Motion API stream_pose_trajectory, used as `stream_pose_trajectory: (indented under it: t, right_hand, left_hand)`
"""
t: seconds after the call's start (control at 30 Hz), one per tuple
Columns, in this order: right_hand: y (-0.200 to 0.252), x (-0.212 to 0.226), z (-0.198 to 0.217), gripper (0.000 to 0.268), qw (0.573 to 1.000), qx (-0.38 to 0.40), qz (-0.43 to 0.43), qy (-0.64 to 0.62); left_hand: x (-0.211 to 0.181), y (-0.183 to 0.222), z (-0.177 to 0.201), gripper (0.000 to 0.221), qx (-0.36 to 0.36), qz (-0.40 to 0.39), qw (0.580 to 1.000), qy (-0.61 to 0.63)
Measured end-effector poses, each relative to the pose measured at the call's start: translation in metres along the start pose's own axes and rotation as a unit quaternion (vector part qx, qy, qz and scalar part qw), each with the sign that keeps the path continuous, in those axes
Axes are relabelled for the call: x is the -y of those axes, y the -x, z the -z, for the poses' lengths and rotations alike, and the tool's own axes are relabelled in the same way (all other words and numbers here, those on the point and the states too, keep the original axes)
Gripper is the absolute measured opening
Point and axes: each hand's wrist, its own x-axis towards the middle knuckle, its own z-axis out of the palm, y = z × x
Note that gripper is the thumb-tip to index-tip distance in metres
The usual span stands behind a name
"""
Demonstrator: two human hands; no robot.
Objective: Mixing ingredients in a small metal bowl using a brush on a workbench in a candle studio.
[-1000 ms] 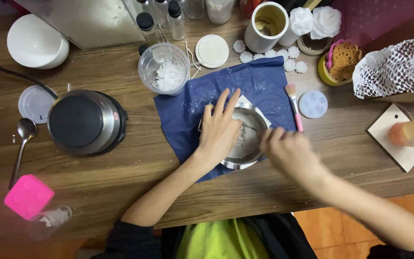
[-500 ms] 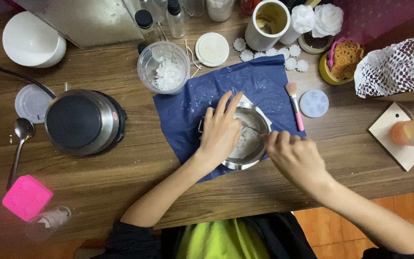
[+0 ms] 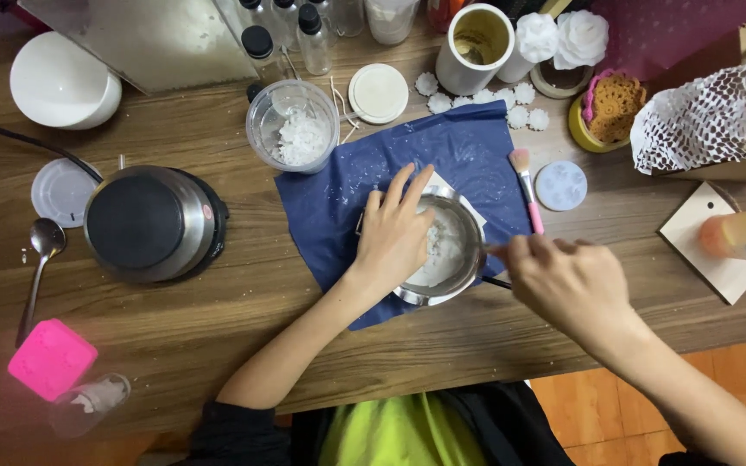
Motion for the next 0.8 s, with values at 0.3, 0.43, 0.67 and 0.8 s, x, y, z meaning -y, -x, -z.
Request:
stream_pose_trajectory:
  t: [0.3,0.43,0.67,0.8]
  right_hand:
    - [-0.010,0.006,-0.001,0.007,1.000,-0.011,-0.014,0.008]
    - [-0.020,0.013,-0.012,0.005,1.000,-0.002,-0.010,0.019]
    - [-0.028,0.013,0.005,0.004,0.997,0.027,0.056,0.047]
    - [-0.033,0.013,0.002,0.006,0.995,0.025,0.067,0.074]
  left_hand:
    - [0.003,0.004,-0.005,0.007,0.000,0.000,1.000,0.023]
    - [0.004,0.004,-0.007,0.007,0.006,-0.002,1.000,0.027]
    - [0.005,0.003,-0.010,0.017,0.013,0.011,1.000,0.025]
    - [0.006,0.004,-0.011,0.020,0.014,0.009,1.000,0.023]
